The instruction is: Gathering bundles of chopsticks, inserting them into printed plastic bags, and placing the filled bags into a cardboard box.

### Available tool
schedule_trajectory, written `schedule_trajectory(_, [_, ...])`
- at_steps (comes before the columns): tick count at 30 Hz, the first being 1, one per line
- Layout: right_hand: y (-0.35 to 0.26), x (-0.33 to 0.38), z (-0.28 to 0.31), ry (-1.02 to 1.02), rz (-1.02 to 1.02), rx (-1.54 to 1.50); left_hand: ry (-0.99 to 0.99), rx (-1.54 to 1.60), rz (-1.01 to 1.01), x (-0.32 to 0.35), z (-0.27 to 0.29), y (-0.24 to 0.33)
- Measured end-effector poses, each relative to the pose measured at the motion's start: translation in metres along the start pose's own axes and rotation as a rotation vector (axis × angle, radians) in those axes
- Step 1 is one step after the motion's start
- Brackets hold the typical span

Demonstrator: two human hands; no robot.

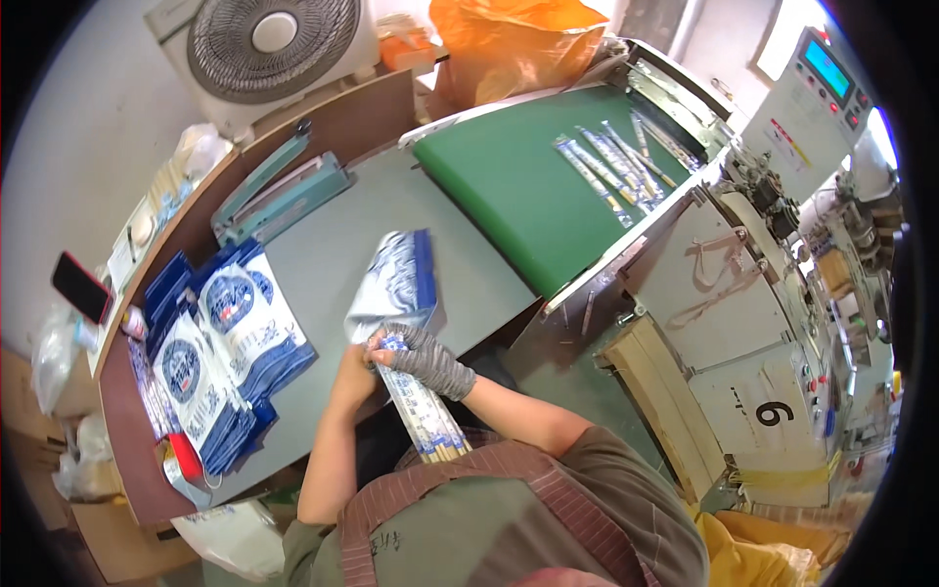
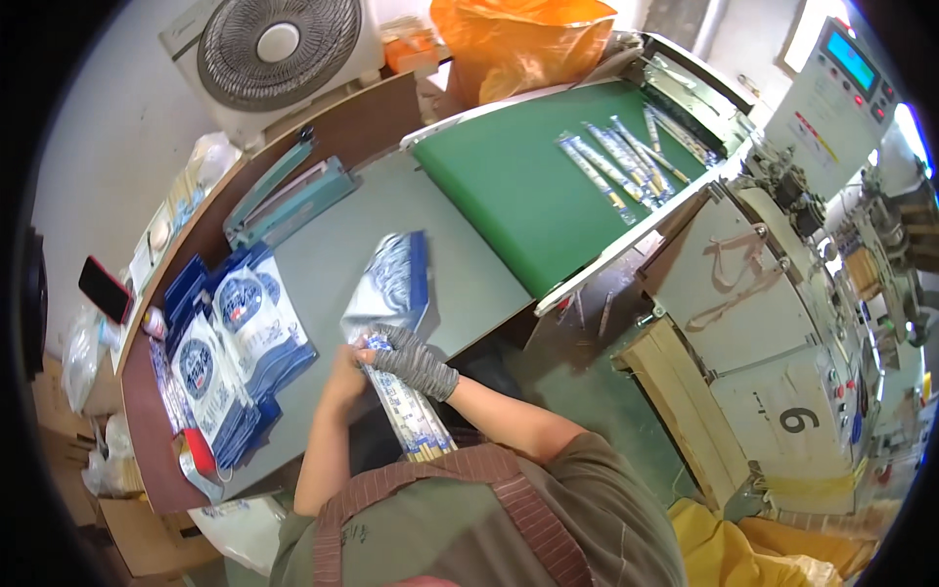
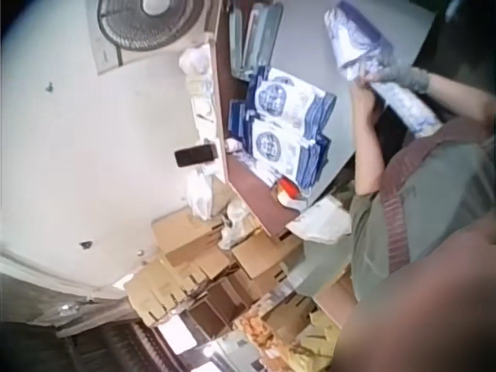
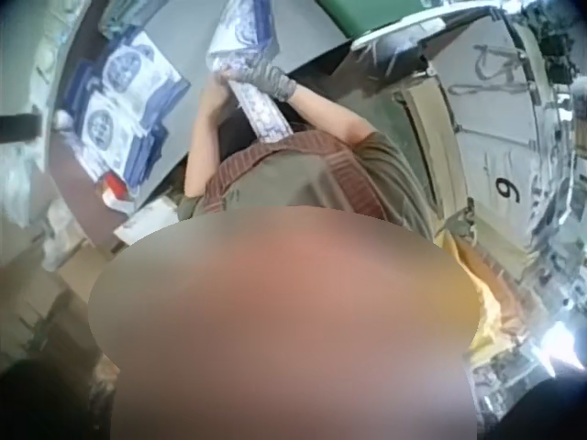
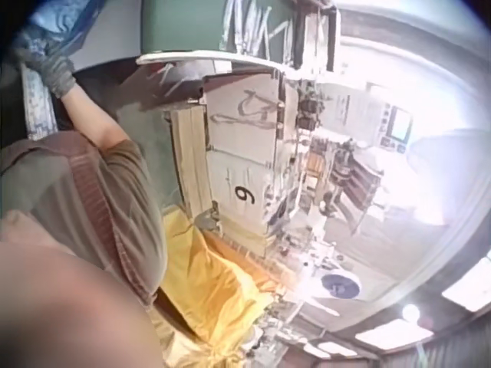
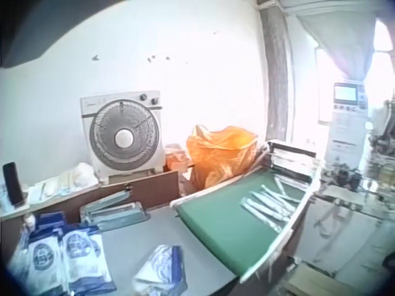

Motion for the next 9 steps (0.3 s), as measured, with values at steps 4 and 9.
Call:
schedule_trajectory(4, [0.029,-0.012,0.029,0.21,-0.068,0.474,0.139,0.091,0.128,0.005,0.002,0.011])
schedule_trajectory(9, [0.026,-0.025,0.02,0.063,-0.196,0.886,0.535,-0.114,0.052,0.008,-0.006,0.023])
Point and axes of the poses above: each hand's wrist, its own x-axis away from the middle knuckle, its own z-axis out of the back of the hand, y = z × x, the point moved 1 cm from there along -x, towards the middle knuckle, and after that the axes turned 15 degrees about -x, right-handed, at the moved point
